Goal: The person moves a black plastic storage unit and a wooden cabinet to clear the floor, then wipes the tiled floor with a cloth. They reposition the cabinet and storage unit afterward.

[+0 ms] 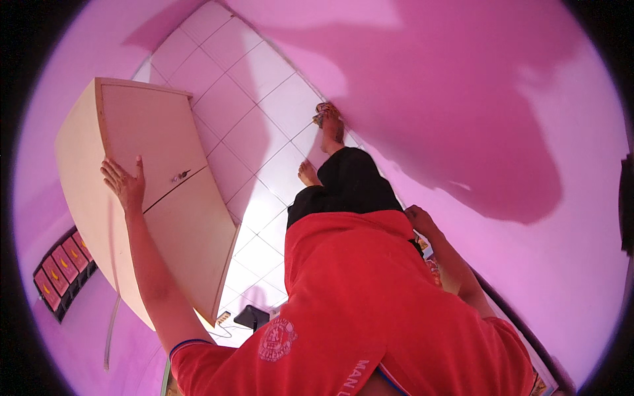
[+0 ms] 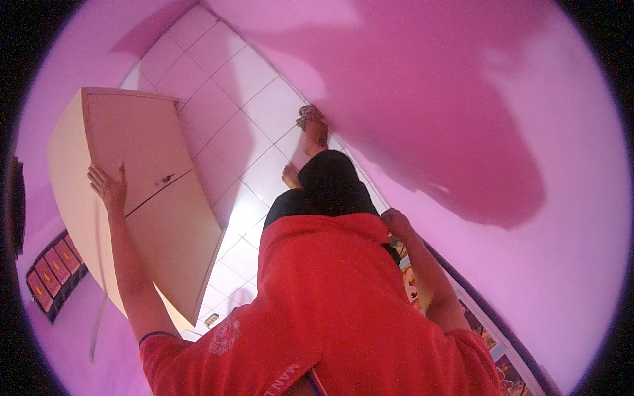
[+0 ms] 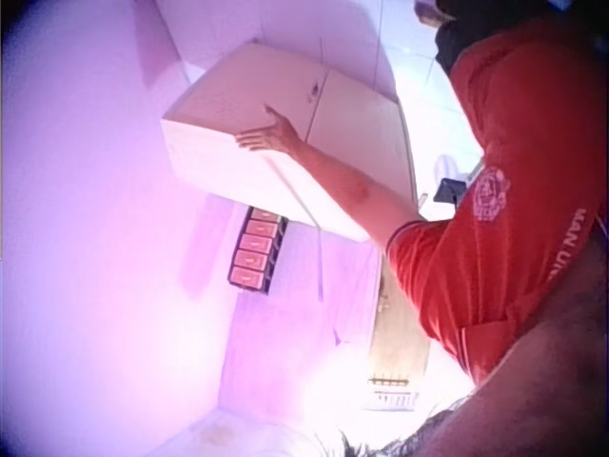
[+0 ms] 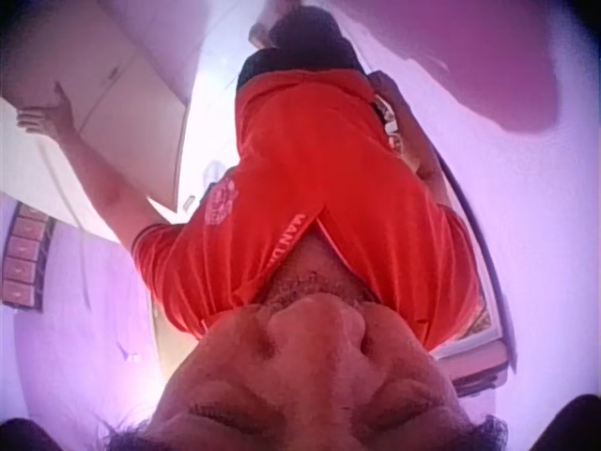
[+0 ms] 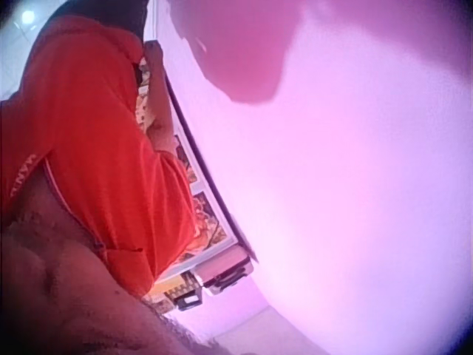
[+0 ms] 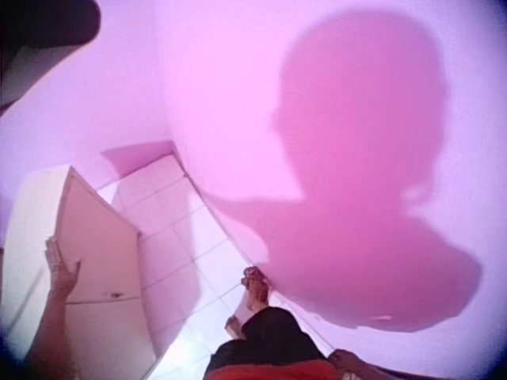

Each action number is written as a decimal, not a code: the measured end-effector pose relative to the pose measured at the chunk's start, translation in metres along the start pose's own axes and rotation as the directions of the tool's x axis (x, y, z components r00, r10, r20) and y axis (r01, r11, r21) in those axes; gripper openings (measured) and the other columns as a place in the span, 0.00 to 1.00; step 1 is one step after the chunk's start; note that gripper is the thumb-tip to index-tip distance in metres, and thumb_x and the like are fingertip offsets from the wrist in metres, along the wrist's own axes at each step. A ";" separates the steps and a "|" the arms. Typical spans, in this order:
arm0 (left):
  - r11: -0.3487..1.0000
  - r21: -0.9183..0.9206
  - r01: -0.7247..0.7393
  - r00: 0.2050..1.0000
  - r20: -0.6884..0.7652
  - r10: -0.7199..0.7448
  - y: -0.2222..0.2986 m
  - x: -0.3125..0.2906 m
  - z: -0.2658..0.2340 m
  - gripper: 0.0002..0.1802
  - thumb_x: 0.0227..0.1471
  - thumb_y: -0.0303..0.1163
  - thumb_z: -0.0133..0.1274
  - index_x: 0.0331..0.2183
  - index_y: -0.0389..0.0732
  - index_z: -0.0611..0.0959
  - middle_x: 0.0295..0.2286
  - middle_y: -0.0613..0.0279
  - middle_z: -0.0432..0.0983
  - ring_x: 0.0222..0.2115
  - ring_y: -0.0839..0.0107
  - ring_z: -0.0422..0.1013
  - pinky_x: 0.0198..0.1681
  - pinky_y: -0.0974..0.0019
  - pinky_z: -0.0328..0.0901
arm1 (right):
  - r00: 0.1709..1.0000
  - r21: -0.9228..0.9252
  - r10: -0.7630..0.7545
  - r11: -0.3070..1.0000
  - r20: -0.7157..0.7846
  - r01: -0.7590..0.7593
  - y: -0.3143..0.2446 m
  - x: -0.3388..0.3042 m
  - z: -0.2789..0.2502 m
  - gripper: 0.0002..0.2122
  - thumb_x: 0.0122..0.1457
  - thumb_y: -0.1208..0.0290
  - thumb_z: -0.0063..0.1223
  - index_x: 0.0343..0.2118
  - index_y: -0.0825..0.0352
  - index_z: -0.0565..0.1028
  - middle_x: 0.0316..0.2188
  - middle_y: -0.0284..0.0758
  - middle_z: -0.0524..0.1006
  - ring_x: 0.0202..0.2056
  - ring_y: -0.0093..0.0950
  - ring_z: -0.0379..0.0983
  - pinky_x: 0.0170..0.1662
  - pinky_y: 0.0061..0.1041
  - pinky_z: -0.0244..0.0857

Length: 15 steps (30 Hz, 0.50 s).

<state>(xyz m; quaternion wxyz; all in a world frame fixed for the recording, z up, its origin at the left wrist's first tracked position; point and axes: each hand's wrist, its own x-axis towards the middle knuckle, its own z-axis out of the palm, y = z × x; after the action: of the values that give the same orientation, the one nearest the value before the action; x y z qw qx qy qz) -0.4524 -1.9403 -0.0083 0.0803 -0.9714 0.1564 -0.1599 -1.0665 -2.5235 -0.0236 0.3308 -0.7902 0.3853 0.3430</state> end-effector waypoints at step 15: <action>0.999 0.026 -0.043 0.997 -0.063 0.045 -0.004 -0.001 0.011 0.54 0.53 0.68 0.37 0.61 0.29 0.51 0.62 0.36 0.43 0.64 0.43 0.39 0.63 0.41 0.37 | 0.987 0.042 0.115 0.993 -0.116 -0.110 0.013 -0.025 -0.007 0.17 0.60 0.58 0.46 0.39 0.69 0.73 0.36 0.49 0.77 0.42 0.47 0.73 0.46 0.41 0.66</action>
<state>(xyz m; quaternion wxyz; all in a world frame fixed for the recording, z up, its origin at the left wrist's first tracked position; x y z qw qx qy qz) -0.4489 -1.9349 -0.0184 0.0906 -0.9610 0.1782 -0.1909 -1.0868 -2.5252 -0.0032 0.3014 -0.7802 0.4541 0.3071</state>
